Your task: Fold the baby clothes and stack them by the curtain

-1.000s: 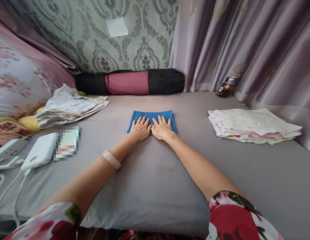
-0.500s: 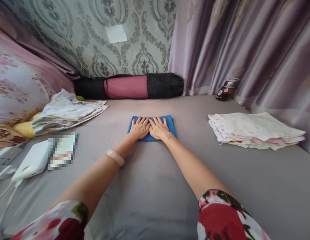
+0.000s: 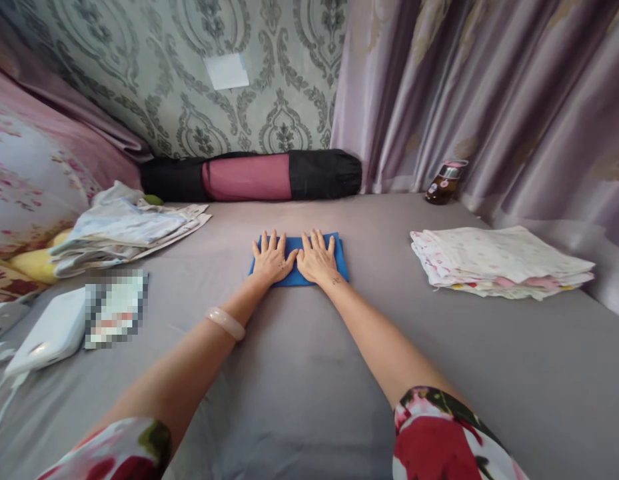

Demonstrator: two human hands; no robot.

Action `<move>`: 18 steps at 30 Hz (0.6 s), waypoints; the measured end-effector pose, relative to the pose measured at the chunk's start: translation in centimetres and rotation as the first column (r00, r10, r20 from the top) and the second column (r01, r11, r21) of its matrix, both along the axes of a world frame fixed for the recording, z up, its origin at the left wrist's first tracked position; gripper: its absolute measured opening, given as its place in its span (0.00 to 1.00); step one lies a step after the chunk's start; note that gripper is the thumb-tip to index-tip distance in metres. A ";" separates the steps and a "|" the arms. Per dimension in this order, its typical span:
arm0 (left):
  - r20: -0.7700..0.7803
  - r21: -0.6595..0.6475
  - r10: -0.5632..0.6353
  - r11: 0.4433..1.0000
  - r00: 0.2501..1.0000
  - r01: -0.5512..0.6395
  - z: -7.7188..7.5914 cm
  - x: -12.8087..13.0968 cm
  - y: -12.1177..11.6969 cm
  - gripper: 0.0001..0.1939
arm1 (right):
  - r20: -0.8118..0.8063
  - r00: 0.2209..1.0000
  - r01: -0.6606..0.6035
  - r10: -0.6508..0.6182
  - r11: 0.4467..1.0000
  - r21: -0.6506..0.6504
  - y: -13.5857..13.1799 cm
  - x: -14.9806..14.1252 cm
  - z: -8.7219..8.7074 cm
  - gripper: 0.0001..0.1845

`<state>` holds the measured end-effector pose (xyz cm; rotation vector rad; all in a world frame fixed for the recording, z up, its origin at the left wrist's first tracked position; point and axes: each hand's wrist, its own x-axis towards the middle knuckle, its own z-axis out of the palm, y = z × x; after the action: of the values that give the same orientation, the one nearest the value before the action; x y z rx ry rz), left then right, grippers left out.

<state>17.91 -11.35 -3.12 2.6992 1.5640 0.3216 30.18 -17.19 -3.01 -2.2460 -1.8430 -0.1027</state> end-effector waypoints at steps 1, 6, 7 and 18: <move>-0.016 -0.022 0.007 1.000 1.000 -0.007 0.0 0.0 0.0 0.38 | -0.004 0.999 0.032 -0.032 0.999 -0.004 0.1 0.0 -0.1 0.31; -0.080 -0.118 0.005 0.993 0.997 -0.014 0.1 0.2 0.3 0.38 | -0.028 0.995 0.098 -0.100 0.992 -0.077 0.5 -0.1 -0.3 0.31; -0.082 -0.115 0.006 0.993 0.997 -0.016 0.1 0.2 0.3 0.37 | -0.027 0.995 0.097 -0.099 0.992 -0.078 0.5 -0.2 -0.3 0.31; 0.006 -0.171 -0.070 0.983 0.998 0.070 0.8 -1.7 1.3 0.38 | -0.092 0.992 -0.108 0.088 0.965 -0.238 0.3 3.3 0.7 0.35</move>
<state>16.22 -10.07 -2.34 2.6151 1.4205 0.1767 33.50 -16.87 -2.31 -2.2682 -2.0147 0.2407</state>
